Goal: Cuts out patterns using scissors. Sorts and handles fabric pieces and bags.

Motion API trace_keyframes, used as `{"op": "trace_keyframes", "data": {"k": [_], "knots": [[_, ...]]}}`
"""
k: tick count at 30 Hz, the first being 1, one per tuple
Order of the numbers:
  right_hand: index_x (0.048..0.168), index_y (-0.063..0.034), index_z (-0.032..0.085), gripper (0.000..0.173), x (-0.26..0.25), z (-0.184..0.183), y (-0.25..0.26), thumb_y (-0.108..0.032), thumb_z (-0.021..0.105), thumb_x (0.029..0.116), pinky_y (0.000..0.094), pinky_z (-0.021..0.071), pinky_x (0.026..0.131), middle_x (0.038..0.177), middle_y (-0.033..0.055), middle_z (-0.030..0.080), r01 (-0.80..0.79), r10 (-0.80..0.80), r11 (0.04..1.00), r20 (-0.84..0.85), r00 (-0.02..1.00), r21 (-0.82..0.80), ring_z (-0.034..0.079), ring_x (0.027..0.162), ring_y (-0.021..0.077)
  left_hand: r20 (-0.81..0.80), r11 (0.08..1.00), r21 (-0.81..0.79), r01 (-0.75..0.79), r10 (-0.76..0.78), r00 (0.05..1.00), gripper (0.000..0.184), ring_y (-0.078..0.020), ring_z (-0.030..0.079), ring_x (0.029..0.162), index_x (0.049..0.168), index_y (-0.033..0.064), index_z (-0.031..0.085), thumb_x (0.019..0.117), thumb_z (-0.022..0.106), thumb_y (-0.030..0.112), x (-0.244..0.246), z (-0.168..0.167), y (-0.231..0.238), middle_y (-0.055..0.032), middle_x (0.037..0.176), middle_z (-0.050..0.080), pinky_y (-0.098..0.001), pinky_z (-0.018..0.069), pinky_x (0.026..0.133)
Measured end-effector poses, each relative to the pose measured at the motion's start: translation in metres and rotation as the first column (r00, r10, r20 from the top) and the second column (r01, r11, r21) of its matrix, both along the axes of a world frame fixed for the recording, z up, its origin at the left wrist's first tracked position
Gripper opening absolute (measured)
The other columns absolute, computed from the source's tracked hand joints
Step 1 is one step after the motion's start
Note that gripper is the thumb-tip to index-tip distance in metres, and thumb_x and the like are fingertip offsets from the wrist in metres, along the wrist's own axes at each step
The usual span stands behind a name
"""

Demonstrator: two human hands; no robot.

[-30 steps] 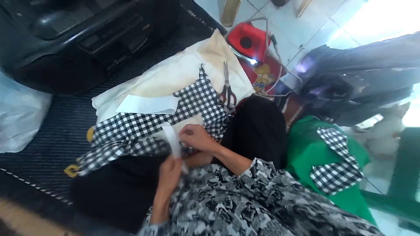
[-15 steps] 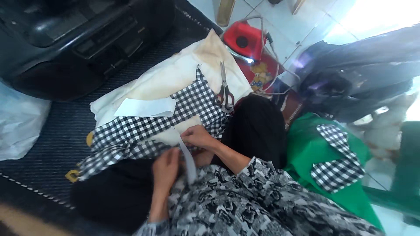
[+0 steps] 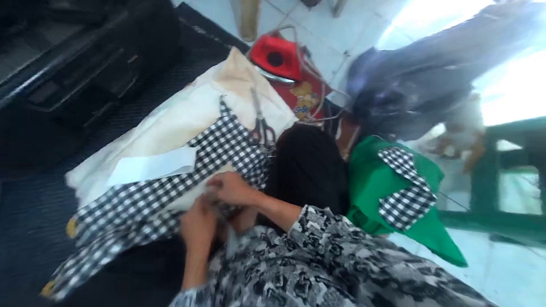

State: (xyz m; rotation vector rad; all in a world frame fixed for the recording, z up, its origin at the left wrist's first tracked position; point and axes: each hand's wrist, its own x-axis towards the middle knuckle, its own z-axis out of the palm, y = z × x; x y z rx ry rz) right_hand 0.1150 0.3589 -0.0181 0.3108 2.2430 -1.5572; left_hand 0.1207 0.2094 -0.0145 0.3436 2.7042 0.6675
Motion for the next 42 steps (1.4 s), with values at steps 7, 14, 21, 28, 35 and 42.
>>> {"op": "trace_keyframes", "data": {"k": [7, 14, 21, 28, 35, 42], "knots": [[0.115, 0.0081, 0.071, 0.025, 0.004, 0.004, 0.012, -0.009, 0.057, 0.102, 0.0494, 0.0486, 0.099, 0.112, 0.0244, 0.071, -0.015, 0.019, 1.0, -0.163, 0.986, 0.023, 0.067, 0.11, 0.0341, -0.092, 0.987, -0.038, 0.154, -0.157, 0.983, 0.035, -0.0622, 0.064, 0.098, 0.124, -0.0083, 0.067, 0.1077, 0.047, 0.016, 0.009, 0.014, 0.007, -0.039, 0.104, 0.067, -0.0778, 0.0441, 0.083], [0.119, 0.0083, 0.068, 0.027, -0.001, 0.019, 0.017, -0.009, 0.052, 0.105, 0.0452, 0.0495, 0.098, 0.113, 0.0247, 0.07, 0.23, -0.239, 0.97, -0.138, 0.961, -0.08, 0.066, 0.11, 0.0316, -0.107, 0.985, -0.013, 0.175, -0.175, 0.979, 0.035, -0.062, 0.063, 0.102, 0.122, -0.008, 0.068, 0.1088, 0.045, 0.015, -0.012, 0.02, 0.012, -0.0386, 0.107, 0.067, -0.0774, 0.0423, 0.087], [0.126, 0.0055, 0.063, 0.029, -0.01, 0.036, 0.061, -0.015, 0.053, 0.1081, 0.0431, 0.0582, 0.086, 0.112, 0.022, 0.07, 0.541, -0.566, 0.811, -0.063, 0.822, -0.221, 0.07, 0.094, 0.0269, 0.234, 0.8, 0.451, -0.397, 0.323, 0.917, 0.027, -0.0051, 0.049, 0.056, 0.115, -0.0012, 0.062, 0.1091, 0.047, 0.02, -0.047, 0.003, 0.003, -0.001, 0.071, 0.053, -0.0201, 0.0451, 0.055], [0.114, 0.005, 0.068, 0.022, 0.013, 0.055, 0.031, -0.013, 0.061, 0.1034, 0.0234, 0.0554, 0.066, 0.087, 0.0095, 0.069, 0.124, -0.161, 0.957, -0.125, 0.979, -0.262, 0.063, 0.069, 0.0073, 0.823, 0.145, 0.527, -0.837, 0.16, 0.545, 0.04, -0.0077, 0.068, 0.073, 0.107, 0.0076, 0.058, 0.1133, 0.026, 0.03, -0.045, 0.02, 0.015, 0.0019, 0.083, 0.069, -0.0253, 0.0579, 0.07], [0.115, 0.0006, 0.074, 0.03, 0.027, 0.049, -0.006, -0.024, 0.063, 0.1015, 0.0464, 0.0537, 0.095, 0.107, 0.0171, 0.074, -0.082, 0.089, 0.996, -0.256, 0.962, 0.038, 0.071, 0.101, 0.0267, 0.88, 0.07, 0.474, -0.878, -0.027, 0.474, 0.043, -0.0118, 0.071, 0.079, 0.12, 0.0049, 0.06, 0.112, 0.026, 0.03, -0.008, 0.019, 0.018, -0.0027, 0.088, 0.071, -0.031, 0.0608, 0.073], [0.103, 0.0035, 0.076, 0.024, 0.101, 0.074, 0.034, -0.016, 0.062, 0.1012, 0.0344, 0.0571, 0.082, 0.093, 0.0132, 0.075, 0.233, -0.206, 0.972, -0.359, 0.91, 0.031, 0.071, 0.085, 0.0164, 0.908, 0.051, 0.408, -0.912, -0.124, 0.399, 0.045, -0.0006, 0.067, 0.063, 0.09, 0.0159, 0.061, 0.1129, 0.026, 0.029, 0.014, -0.003, 0.003, 0.0073, 0.072, 0.068, -0.0143, 0.0567, 0.058]]}}
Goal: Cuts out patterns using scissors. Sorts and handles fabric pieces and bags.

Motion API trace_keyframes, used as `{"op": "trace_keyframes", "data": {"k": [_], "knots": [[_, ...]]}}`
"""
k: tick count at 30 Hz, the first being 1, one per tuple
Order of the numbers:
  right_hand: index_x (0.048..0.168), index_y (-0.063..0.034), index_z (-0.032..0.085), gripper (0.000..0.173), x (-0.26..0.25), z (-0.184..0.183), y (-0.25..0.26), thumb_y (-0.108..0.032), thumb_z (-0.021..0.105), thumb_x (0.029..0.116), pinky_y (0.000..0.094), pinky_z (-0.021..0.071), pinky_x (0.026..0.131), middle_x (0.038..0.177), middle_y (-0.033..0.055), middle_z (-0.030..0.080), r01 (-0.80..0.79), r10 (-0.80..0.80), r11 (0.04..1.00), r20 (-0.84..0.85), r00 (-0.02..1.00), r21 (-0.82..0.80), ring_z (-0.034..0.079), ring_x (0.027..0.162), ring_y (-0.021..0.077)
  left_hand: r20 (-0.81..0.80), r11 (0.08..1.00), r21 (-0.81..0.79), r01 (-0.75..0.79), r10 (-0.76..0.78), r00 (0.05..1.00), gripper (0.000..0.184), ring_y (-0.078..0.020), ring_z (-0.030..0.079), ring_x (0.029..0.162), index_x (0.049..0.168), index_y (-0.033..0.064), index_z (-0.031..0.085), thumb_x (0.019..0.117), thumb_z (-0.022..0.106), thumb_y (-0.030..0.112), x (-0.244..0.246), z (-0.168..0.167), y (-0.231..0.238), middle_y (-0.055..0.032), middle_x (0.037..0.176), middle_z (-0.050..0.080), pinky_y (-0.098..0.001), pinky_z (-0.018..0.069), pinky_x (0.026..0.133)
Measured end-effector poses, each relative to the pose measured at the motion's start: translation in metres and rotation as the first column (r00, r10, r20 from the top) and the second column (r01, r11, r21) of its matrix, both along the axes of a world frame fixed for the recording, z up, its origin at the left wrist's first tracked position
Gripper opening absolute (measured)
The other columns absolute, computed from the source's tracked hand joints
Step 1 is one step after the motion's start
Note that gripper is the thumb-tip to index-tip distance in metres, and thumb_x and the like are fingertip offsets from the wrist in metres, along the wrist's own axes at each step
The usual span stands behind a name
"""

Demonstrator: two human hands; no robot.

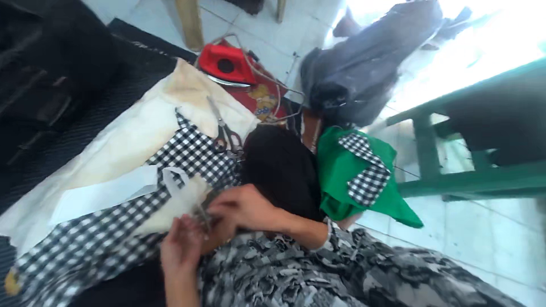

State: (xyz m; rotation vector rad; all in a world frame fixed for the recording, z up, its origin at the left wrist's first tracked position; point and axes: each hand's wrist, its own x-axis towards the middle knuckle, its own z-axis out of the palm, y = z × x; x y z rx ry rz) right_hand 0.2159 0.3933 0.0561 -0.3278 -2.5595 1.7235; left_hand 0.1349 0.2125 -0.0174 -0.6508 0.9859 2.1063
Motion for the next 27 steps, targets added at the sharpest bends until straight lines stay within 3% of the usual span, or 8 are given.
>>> {"op": "trace_keyframes", "data": {"k": [5, 10, 14, 18, 20, 22, 24, 27], "knots": [[0.106, 0.0051, 0.073, 0.021, 0.046, 0.028, 0.024, -0.014, 0.064, 0.1006, 0.0196, 0.0558, 0.07, 0.087, 0.0068, 0.072, 0.181, -0.171, 0.963, 0.067, 0.983, -0.202, 0.065, 0.073, 0.0026, -0.035, 0.97, -0.045, 0.239, -0.24, 0.97, 0.048, -0.0062, 0.072, 0.073, 0.097, 0.0133, 0.067, 0.1133, 0.024, 0.028, 0.025, 0.003, 0.025, 0.0032, 0.081, 0.074, -0.0212, 0.0607, 0.068], [0.131, -0.002, 0.068, 0.032, 0.043, 0.026, 0.003, -0.015, 0.06, 0.1022, 0.0455, 0.0545, 0.094, 0.112, 0.0169, 0.073, -0.224, 0.216, 0.974, 0.225, 0.95, 0.01, 0.07, 0.1, 0.0264, -0.05, 0.932, 0.119, 0.342, -0.339, 0.94, 0.054, -0.0094, 0.072, 0.072, 0.096, 0.0094, 0.069, 0.1124, 0.022, 0.03, 0.048, 0.02, 0.04, -0.0016, 0.079, 0.074, -0.0263, 0.0621, 0.068], [0.124, -0.0042, 0.072, 0.031, 0.084, 0.03, 0.031, -0.021, 0.065, 0.0993, 0.0337, 0.0586, 0.083, 0.106, 0.011, 0.074, 0.261, -0.27, 0.919, -0.01, 0.963, 0.295, 0.071, 0.092, 0.0169, 0.015, 0.931, 0.103, 0.349, -0.352, 0.936, 0.054, -0.0061, 0.066, 0.059, 0.086, 0.0107, 0.068, 0.1126, 0.025, 0.028, 0.061, 0.007, 0.03, 0.0008, 0.07, 0.069, -0.02, 0.0568, 0.056], [0.142, -0.0016, 0.057, 0.059, 0.172, 0.018, 0.127, -0.034, 0.071, 0.0956, 0.0661, 0.0434, 0.104, 0.148, 0.0308, 0.046, 0.545, -0.762, 0.431, -0.033, 0.647, 0.719, 0.051, 0.132, 0.0479, 0.039, 0.922, 0.036, 0.386, -0.387, 0.921, 0.052, -0.0013, 0.05, 0.045, 0.079, 0.0129, 0.059, 0.1128, 0.023, 0.029, 0.065, 0.001, 0.032, 0.0062, 0.058, 0.055, -0.0151, 0.0438, 0.044], [0.152, 0.0001, 0.043, 0.077, 0.22, 0.002, 0.163, -0.038, 0.075, 0.093, 0.0762, 0.0371, 0.101, 0.153, 0.0366, 0.036, 0.565, -0.894, 0.365, 0.11, 0.434, 0.739, 0.044, 0.133, 0.0573, 0.028, 0.907, 0.034, 0.419, -0.42, 0.907, 0.051, -0.0011, 0.045, 0.042, 0.077, 0.0131, 0.057, 0.1127, 0.024, 0.028, 0.064, 0.002, 0.035, 0.0065, 0.055, 0.05, -0.0147, 0.039, 0.041], [0.145, 0.0007, 0.051, 0.062, 0.238, -0.009, 0.181, -0.027, 0.074, 0.0954, 0.0719, 0.0452, 0.096, 0.133, 0.0341, 0.058, 0.612, -0.92, 0.38, 0.22, 0.323, 0.694, 0.059, 0.118, 0.0532, 0.017, 0.905, 0.023, 0.425, -0.426, 0.905, 0.052, -0.001, 0.041, 0.04, 0.073, 0.0132, 0.054, 0.1129, 0.025, 0.027, 0.062, 0.003, 0.037, 0.0063, 0.052, 0.047, -0.0146, 0.0359, 0.039], [0.137, 0.0, 0.06, 0.04, 0.224, -0.001, 0.173, -0.016, 0.064, 0.1004, 0.0647, 0.0514, 0.09, 0.117, 0.0268, 0.068, 0.649, -0.903, 0.417, 0.208, 0.376, 0.636, 0.067, 0.103, 0.0442, -0.004, 0.907, 0.022, 0.421, -0.421, 0.907, 0.053, -0.0007, 0.04, 0.038, 0.07, 0.014, 0.052, 0.1132, 0.024, 0.028, 0.063, 0.002, 0.035, 0.0072, 0.051, 0.045, -0.0141, 0.0349, 0.038], [0.133, -0.0027, 0.064, 0.033, 0.176, 0.035, 0.124, -0.012, 0.063, 0.1012, 0.0483, 0.059, 0.081, 0.114, 0.0172, 0.071, 0.609, -0.721, 0.638, 0.087, 0.688, 0.472, 0.071, 0.09, 0.0268, -0.046, 0.909, -0.015, 0.416, -0.416, 0.908, 0.057, 0.0002, 0.039, 0.037, 0.067, 0.0168, 0.049, 0.1135, 0.02, 0.032, 0.065, -0.001, 0.03, 0.009, 0.049, 0.043, -0.0135, 0.0334, 0.037]]}}
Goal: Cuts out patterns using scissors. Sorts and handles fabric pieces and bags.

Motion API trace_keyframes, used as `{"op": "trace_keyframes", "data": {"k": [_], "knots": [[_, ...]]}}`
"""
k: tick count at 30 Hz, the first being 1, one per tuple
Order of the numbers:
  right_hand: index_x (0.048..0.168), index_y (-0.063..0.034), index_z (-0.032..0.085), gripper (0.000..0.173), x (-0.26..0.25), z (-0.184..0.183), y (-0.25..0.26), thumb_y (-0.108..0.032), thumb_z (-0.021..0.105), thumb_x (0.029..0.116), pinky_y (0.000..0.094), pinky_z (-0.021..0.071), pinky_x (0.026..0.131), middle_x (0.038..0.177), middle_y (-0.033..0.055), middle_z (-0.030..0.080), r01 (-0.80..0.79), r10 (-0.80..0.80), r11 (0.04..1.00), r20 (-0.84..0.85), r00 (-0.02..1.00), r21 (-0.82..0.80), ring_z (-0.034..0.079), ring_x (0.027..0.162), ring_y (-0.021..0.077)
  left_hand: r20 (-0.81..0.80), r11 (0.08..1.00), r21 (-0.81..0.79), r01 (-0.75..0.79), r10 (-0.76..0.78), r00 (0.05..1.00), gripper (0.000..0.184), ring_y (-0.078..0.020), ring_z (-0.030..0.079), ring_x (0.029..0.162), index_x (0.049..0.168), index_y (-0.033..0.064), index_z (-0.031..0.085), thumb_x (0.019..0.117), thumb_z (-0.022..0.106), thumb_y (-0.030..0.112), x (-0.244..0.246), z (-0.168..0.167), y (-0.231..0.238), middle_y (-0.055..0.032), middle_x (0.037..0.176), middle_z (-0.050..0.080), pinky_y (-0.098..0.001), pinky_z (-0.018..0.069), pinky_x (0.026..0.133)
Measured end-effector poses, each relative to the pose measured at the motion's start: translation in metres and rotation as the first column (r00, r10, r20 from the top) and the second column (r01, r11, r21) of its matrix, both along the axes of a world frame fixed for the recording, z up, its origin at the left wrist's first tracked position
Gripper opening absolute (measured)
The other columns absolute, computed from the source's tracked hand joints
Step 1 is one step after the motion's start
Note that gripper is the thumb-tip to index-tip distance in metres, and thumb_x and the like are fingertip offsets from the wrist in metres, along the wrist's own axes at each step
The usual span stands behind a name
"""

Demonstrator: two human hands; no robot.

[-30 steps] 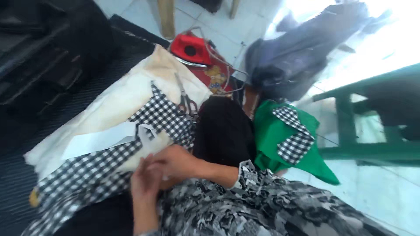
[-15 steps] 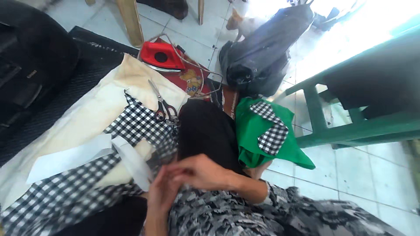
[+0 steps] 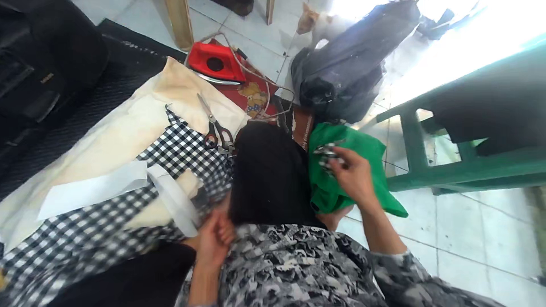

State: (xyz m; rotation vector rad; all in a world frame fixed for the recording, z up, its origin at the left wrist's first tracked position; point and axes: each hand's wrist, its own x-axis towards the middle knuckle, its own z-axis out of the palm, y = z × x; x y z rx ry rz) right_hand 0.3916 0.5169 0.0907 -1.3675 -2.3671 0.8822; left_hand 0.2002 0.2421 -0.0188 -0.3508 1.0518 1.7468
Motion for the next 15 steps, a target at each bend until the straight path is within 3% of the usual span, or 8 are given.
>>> {"op": "trace_keyframes", "data": {"k": [2, 4, 6, 8, 10, 12, 14, 15], "knots": [[0.137, -0.0062, 0.063, 0.04, -0.021, 0.019, -0.028, -0.021, 0.066, 0.0994, 0.0342, 0.0607, 0.078, 0.117, 0.0091, 0.072, -0.284, 0.267, 0.954, -0.157, 0.951, -0.098, 0.071, 0.088, 0.0128, -0.07, 0.999, -0.044, 0.011, -0.014, 0.997, 0.058, 0.001, 0.036, 0.036, 0.065, 0.0183, 0.046, 0.1136, 0.019, 0.034, 0.001, 0.0, -0.003, 0.0101, 0.047, 0.041, -0.0132, 0.0307, 0.037], [0.133, -0.0073, 0.066, 0.04, -0.015, 0.024, -0.037, -0.026, 0.067, 0.097, 0.032, 0.0599, 0.082, 0.122, 0.0071, 0.07, -0.361, 0.346, 0.929, -0.154, 0.926, -0.084, 0.07, 0.095, 0.0116, -0.135, 0.995, -0.101, 0.026, -0.039, 0.99, 0.058, 0.0017, 0.034, 0.036, 0.064, 0.0198, 0.044, 0.1135, 0.019, 0.035, 0.002, 0.003, -0.008, 0.0111, 0.046, 0.039, -0.0133, 0.0291, 0.037], [0.131, -0.0084, 0.066, 0.044, 0.019, 0.012, -0.029, -0.017, 0.073, 0.0888, 0.0515, 0.0537, 0.095, 0.132, 0.015, 0.062, -0.308, 0.299, 0.947, 0.102, 0.949, 0.09, 0.062, 0.119, 0.029, -0.178, 0.987, -0.158, 0.031, -0.059, 0.982, 0.058, 0.0014, 0.031, 0.035, 0.061, 0.0205, 0.042, 0.1135, 0.021, 0.035, 0.003, 0.006, -0.012, 0.0111, 0.045, 0.037, -0.0138, 0.0268, 0.036], [0.144, -0.0104, 0.057, 0.072, 0.063, -0.01, -0.017, -0.007, 0.082, 0.0766, 0.0824, 0.0267, 0.105, 0.153, 0.0292, 0.042, -0.246, 0.161, 0.951, 0.38, 0.911, 0.187, 0.034, 0.143, 0.0544, -0.226, 0.975, -0.221, 0.04, -0.091, 0.97, 0.056, 0.0013, 0.03, 0.035, 0.062, 0.0201, 0.042, 0.1135, 0.025, 0.033, 0.006, 0.008, -0.011, 0.0111, 0.045, 0.036, -0.0138, 0.0258, 0.036], [0.142, -0.012, 0.061, 0.068, 0.103, -0.028, 0.0, -0.006, 0.082, 0.0778, 0.0908, 0.0073, 0.104, 0.158, 0.0303, 0.037, -0.209, 0.067, 0.943, 0.467, 0.881, 0.258, 0.021, 0.148, 0.0594, -0.288, 0.963, -0.259, 0.076, -0.153, 0.945, 0.054, 0.0013, 0.029, 0.036, 0.062, 0.0197, 0.044, 0.113, 0.03, 0.03, 0.006, 0.016, -0.003, 0.0114, 0.046, 0.035, -0.0142, 0.0258, 0.037], [0.12, -0.0051, 0.074, 0.034, 0.119, -0.022, 0.021, -0.001, 0.073, 0.086, 0.0887, 0.0142, 0.105, 0.139, 0.025, 0.06, -0.167, 0.023, 0.927, 0.395, 0.919, 0.335, 0.045, 0.137, 0.0544, -0.367, 0.957, -0.253, 0.139, -0.228, 0.902, 0.051, 0.0018, 0.03, 0.037, 0.063, 0.0199, 0.047, 0.1117, 0.034, 0.027, 0.006, 0.029, 0.011, 0.0121, 0.047, 0.037, -0.014, 0.0259, 0.038], [0.119, 0.0006, 0.071, 0.025, 0.104, 0.007, 0.039, 0.001, 0.061, 0.0953, 0.0774, 0.0392, 0.098, 0.113, 0.025, 0.072, -0.1, -0.007, 0.937, 0.304, 0.953, 0.336, 0.066, 0.109, 0.0497, -0.46, 0.944, -0.248, 0.216, -0.311, 0.832, 0.049, 0.0031, 0.03, 0.037, 0.063, 0.0211, 0.048, 0.1102, 0.037, 0.024, 0.004, 0.047, 0.031, 0.0139, 0.047, 0.037, -0.0135, 0.0259, 0.038], [0.12, 0.0017, 0.07, 0.026, 0.093, 0.021, 0.049, -0.001, 0.059, 0.096, 0.0737, 0.0481, 0.086, 0.105, 0.0269, 0.073, -0.082, -0.01, 0.938, 0.262, 0.965, 0.338, 0.07, 0.097, 0.0502, -0.521, 0.928, -0.268, 0.26, -0.366, 0.771, 0.047, 0.0033, 0.03, 0.039, 0.064, 0.0203, 0.049, 0.1097, 0.039, 0.024, 0.004, 0.055, 0.044, 0.0142, 0.048, 0.037, -0.0138, 0.0266, 0.039]]}}
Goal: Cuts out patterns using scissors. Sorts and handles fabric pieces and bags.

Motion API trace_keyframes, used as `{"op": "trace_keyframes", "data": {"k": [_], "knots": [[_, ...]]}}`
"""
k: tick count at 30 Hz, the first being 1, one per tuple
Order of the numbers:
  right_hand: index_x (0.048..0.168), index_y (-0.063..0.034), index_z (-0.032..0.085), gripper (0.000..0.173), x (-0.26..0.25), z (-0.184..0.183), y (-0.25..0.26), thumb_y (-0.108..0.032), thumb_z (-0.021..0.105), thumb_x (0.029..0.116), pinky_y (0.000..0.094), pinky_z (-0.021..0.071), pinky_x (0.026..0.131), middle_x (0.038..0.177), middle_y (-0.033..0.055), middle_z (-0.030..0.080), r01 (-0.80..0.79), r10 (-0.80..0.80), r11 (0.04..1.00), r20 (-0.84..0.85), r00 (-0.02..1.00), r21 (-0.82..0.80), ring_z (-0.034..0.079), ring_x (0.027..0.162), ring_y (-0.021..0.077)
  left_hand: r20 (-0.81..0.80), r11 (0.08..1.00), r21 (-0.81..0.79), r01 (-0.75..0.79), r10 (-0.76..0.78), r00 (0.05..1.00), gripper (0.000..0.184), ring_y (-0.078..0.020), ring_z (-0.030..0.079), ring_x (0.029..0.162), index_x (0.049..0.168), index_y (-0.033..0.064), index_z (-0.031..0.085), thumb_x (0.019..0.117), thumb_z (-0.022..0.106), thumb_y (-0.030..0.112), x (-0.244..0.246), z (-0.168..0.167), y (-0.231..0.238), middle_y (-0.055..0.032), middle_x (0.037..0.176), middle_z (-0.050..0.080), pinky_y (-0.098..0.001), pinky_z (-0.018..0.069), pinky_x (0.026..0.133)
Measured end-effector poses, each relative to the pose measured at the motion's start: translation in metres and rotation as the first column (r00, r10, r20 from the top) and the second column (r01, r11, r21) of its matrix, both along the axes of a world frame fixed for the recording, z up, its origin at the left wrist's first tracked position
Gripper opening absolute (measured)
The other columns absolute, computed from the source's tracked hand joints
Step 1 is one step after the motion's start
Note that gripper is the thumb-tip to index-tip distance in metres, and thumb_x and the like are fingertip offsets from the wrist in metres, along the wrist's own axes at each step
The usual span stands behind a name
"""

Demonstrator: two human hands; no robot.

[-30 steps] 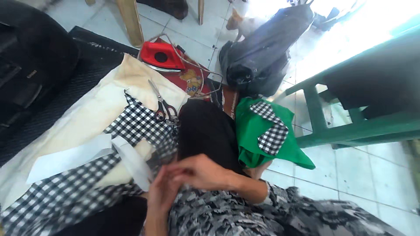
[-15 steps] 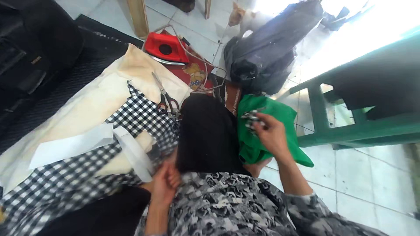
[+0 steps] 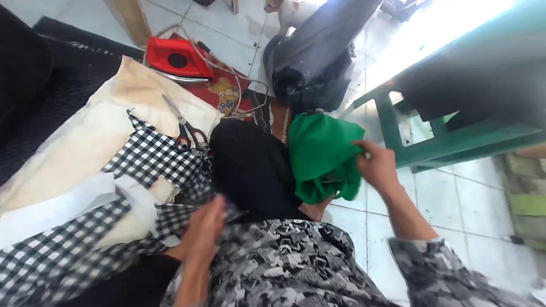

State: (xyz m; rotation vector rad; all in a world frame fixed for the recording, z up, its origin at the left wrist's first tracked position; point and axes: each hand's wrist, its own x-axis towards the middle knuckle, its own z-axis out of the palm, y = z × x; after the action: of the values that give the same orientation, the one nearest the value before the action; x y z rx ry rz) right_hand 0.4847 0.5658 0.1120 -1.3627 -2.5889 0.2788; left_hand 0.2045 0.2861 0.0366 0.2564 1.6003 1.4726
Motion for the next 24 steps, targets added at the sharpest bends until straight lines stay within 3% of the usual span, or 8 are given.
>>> {"op": "trace_keyframes", "data": {"k": [4, 6, 9, 14, 18, 20, 22, 24], "knots": [[0.116, -0.0029, 0.073, 0.023, -0.045, 0.034, 0.033, -0.014, 0.062, 0.0989, 0.0664, 0.0536, 0.077, 0.095, 0.0228, 0.074, -0.124, 0.125, 0.992, -0.015, 0.992, 0.03, 0.071, 0.087, 0.0441, -0.472, 0.906, -0.245, 0.346, -0.423, 0.773, 0.046, -0.0154, 0.051, 0.06, 0.077, 0.0033, 0.064, 0.1038, 0.057, 0.04, 0.016, 0.038, 0.07, -0.0035, 0.065, 0.052, -0.0383, 0.0449, 0.061], [0.112, -0.004, 0.074, 0.023, -0.063, 0.043, 0.04, -0.021, 0.064, 0.0996, 0.0647, 0.0532, 0.076, 0.09, 0.0203, 0.073, -0.199, 0.198, 0.979, 0.031, 0.98, 0.037, 0.071, 0.084, 0.0418, -0.538, 0.815, -0.402, 0.417, -0.578, 0.613, 0.059, -0.0327, 0.065, 0.075, 0.083, 0.0002, 0.069, 0.0963, 0.062, 0.057, 0.038, 0.054, 0.11, -0.0153, 0.075, 0.064, -0.0571, 0.0517, 0.072], [0.108, -0.0045, 0.074, 0.023, -0.078, 0.047, 0.04, -0.023, 0.064, 0.0999, 0.0618, 0.0536, 0.077, 0.087, 0.0176, 0.073, -0.249, 0.248, 0.968, 0.064, 0.967, 0.01, 0.071, 0.083, 0.0386, -0.581, 0.741, -0.54, 0.398, -0.671, 0.461, 0.076, -0.0374, 0.07, 0.085, 0.088, 0.0025, 0.071, 0.0839, 0.062, 0.078, 0.07, 0.055, 0.158, -0.0177, 0.083, 0.069, -0.06, 0.0533, 0.072], [0.109, 0.0037, 0.067, 0.027, -0.061, 0.036, 0.017, -0.019, 0.069, 0.0957, 0.0557, 0.0566, 0.076, 0.097, 0.0213, 0.07, -0.191, 0.212, 0.964, -0.097, 0.972, 0.185, 0.07, 0.088, 0.0383, -0.595, 0.736, -0.577, 0.353, -0.676, 0.435, 0.045, -0.0421, 0.07, 0.091, 0.094, -0.0017, 0.069, 0.1022, 0.058, 0.041, 0.075, 0.048, 0.188, -0.0245, 0.091, 0.07, -0.0607, 0.0536, 0.072], [0.094, 0.0016, 0.07, 0.023, -0.043, -0.017, -0.047, -0.02, 0.065, 0.0979, 0.0376, 0.0587, 0.058, 0.076, 0.0103, 0.068, -0.121, 0.163, 0.979, -0.282, 0.946, 0.162, 0.067, 0.064, 0.02, -0.635, 0.74, -0.575, 0.351, -0.673, 0.38, 0.046, -0.0443, 0.07, 0.093, 0.092, -0.0022, 0.069, 0.1088, 0.043, 0.032, 0.051, 0.051, 0.197, -0.0257, 0.093, 0.07, -0.0631, 0.0523, 0.074], [0.116, 0.0025, 0.071, 0.03, -0.043, -0.052, -0.057, -0.021, 0.063, 0.0999, 0.047, 0.0607, 0.083, 0.106, 0.0197, 0.073, -0.057, 0.032, 0.987, -0.163, 0.986, -0.149, 0.073, 0.094, 0.0308, -0.629, 0.733, -0.583, 0.35, -0.68, 0.377, 0.055, -0.0446, 0.069, 0.096, 0.091, -0.0022, 0.068, 0.1111, 0.037, 0.039, 0.043, 0.056, 0.206, -0.0262, 0.094, 0.069, -0.0635, 0.0511, 0.076], [0.151, -0.0053, 0.048, 0.062, -0.048, -0.077, -0.038, -0.034, 0.067, 0.0993, 0.059, 0.044, 0.11, 0.148, 0.0262, 0.05, 0.081, -0.048, 0.904, 0.088, 0.995, -0.421, 0.053, 0.134, 0.0421, -0.585, 0.692, -0.62, 0.369, -0.722, 0.371, 0.057, -0.0438, 0.068, 0.1, 0.093, -0.0022, 0.067, 0.1114, 0.034, 0.041, 0.038, 0.067, 0.215, -0.0257, 0.097, 0.069, -0.0633, 0.0499, 0.08], [0.154, -0.0068, 0.042, 0.068, -0.046, -0.09, -0.018, -0.036, 0.069, 0.0986, 0.0648, 0.0428, 0.107, 0.143, 0.0286, 0.053, 0.124, -0.038, 0.849, 0.175, 0.984, -0.514, 0.054, 0.13, 0.0459, -0.595, 0.693, -0.606, 0.391, -0.721, 0.355, 0.053, -0.0429, 0.067, 0.099, 0.093, -0.0019, 0.067, 0.1111, 0.036, 0.037, 0.034, 0.079, 0.217, -0.0245, 0.096, 0.068, -0.0629, 0.0493, 0.08]]}}
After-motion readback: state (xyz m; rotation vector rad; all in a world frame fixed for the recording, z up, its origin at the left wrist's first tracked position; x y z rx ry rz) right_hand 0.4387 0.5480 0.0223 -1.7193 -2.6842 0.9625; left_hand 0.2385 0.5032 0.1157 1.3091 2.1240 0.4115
